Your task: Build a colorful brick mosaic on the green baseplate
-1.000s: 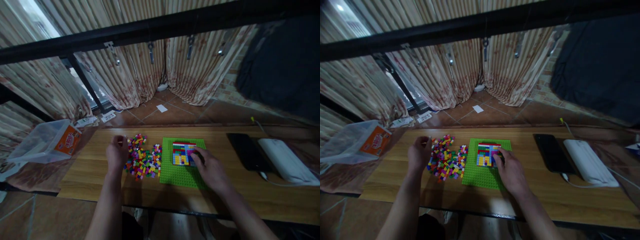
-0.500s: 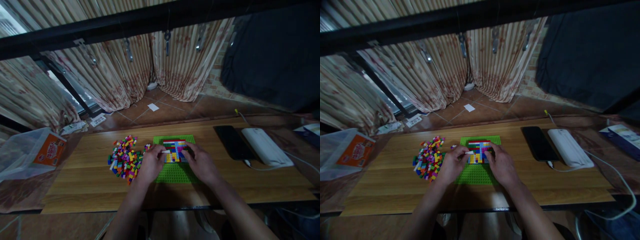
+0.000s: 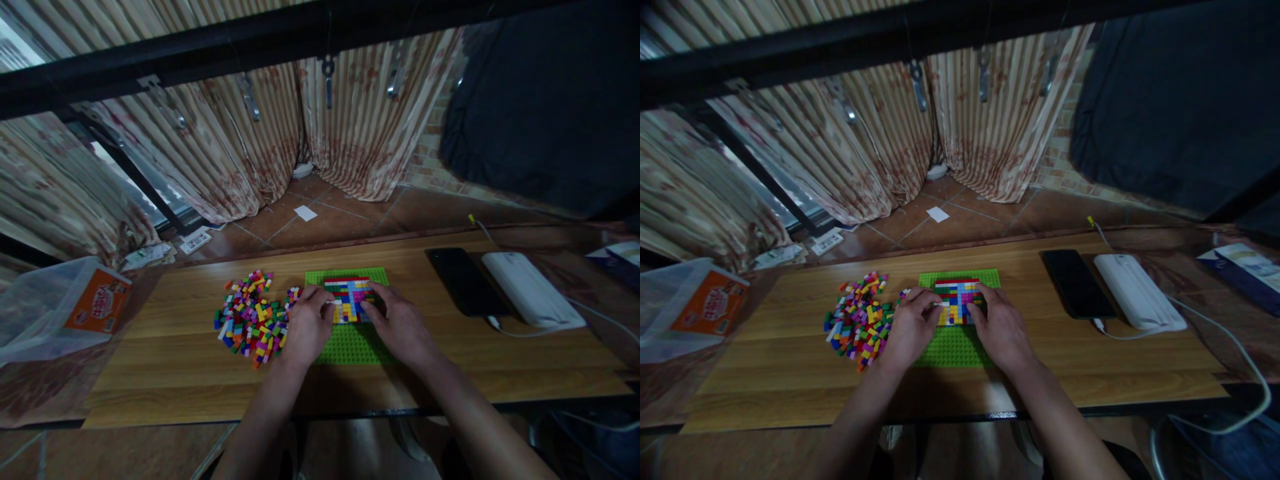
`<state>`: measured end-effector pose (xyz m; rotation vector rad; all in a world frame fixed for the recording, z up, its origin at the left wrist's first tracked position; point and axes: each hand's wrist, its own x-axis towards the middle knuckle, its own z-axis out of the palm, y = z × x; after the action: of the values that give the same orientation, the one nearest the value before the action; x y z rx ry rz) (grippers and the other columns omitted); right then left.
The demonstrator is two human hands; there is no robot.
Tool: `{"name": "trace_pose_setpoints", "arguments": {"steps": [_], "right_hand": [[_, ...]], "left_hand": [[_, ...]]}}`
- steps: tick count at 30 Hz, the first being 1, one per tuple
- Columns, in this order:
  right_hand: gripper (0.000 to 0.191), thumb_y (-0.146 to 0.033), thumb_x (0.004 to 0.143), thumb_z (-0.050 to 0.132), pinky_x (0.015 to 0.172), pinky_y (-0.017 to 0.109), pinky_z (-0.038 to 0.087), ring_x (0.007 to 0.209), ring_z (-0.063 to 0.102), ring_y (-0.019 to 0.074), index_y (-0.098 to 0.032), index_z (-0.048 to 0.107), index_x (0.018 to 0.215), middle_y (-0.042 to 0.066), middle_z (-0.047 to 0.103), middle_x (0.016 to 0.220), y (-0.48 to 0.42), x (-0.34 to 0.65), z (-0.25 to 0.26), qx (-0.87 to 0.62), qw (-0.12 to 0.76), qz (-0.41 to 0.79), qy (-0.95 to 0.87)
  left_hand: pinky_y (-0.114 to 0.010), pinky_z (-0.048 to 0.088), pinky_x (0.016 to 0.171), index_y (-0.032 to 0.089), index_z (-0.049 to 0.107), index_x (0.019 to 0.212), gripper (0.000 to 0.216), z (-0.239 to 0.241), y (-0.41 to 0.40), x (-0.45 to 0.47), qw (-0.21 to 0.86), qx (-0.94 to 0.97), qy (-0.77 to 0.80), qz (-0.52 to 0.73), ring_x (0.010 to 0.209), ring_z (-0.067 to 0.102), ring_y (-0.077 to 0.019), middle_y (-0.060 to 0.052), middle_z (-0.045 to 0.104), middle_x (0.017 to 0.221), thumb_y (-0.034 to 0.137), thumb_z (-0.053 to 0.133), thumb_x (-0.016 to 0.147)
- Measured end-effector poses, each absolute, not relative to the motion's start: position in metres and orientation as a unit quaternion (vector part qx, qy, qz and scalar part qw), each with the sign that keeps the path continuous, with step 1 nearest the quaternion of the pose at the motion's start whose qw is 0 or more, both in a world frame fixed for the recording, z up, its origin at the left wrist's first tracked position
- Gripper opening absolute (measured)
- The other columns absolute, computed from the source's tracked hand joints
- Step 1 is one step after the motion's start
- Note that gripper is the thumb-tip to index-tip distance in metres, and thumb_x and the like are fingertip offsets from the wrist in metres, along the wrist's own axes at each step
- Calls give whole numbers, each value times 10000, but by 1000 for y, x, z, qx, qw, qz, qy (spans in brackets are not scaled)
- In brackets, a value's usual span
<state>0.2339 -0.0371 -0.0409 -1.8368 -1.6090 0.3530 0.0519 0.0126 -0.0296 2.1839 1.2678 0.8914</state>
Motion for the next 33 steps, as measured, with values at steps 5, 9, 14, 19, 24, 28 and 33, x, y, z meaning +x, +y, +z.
{"name": "trace_pose_setpoints", "arguments": {"steps": [5,9,14,19,24,28,33], "right_hand": [[462,-407,925,459,888,423,513,993,666,277,-133,592,1272,162,672,1167,-37,233,-41,-708,331,133,-609],[461,-407,928,455,852,416,523,939,676,269,-149,584,1287,154,680,1137,-37,233,-39,-715,317,143,-607],[469,-400,929,452,896,440,510,1013,661,292,-149,575,1306,166,664,1186,-37,234,-39,-711,316,154,-609],[477,-395,929,457,918,447,506,1033,658,296,-135,566,1314,169,663,1201,-37,234,-40,-707,319,156,-612],[468,-392,931,457,905,448,515,1028,662,295,-145,564,1313,165,669,1194,-38,233,-41,-710,317,144,-613],[458,-390,933,455,890,442,519,1003,667,292,-140,575,1298,164,677,1182,-38,232,-41,-710,315,134,-616],[455,-381,928,464,871,444,526,989,672,294,-136,578,1294,171,678,1189,-38,231,-42,-713,314,126,-615]], "left_hand": [[-257,493,710,188,641,929,132,-34,14,50,251,779,468,335,760,611,-132,-39,629,957,121,610,820],[-263,498,696,181,628,1042,218,-37,16,49,282,752,481,351,763,620,-142,-54,656,981,168,620,825],[-276,483,665,168,637,1037,182,-36,21,51,307,713,525,348,718,624,-155,-62,698,923,232,555,887],[-295,503,731,173,660,970,151,-41,26,52,332,698,523,360,805,666,-183,-73,717,926,262,625,854],[-291,512,724,167,666,933,147,-41,27,56,351,674,536,369,772,669,-178,-64,719,868,249,678,812],[-291,517,710,160,661,939,165,-37,27,60,362,656,547,373,747,666,-173,-60,709,840,211,698,786],[-276,517,700,167,656,932,189,-33,29,62,369,651,552,369,743,666,-165,-42,704,817,155,716,753]]}}
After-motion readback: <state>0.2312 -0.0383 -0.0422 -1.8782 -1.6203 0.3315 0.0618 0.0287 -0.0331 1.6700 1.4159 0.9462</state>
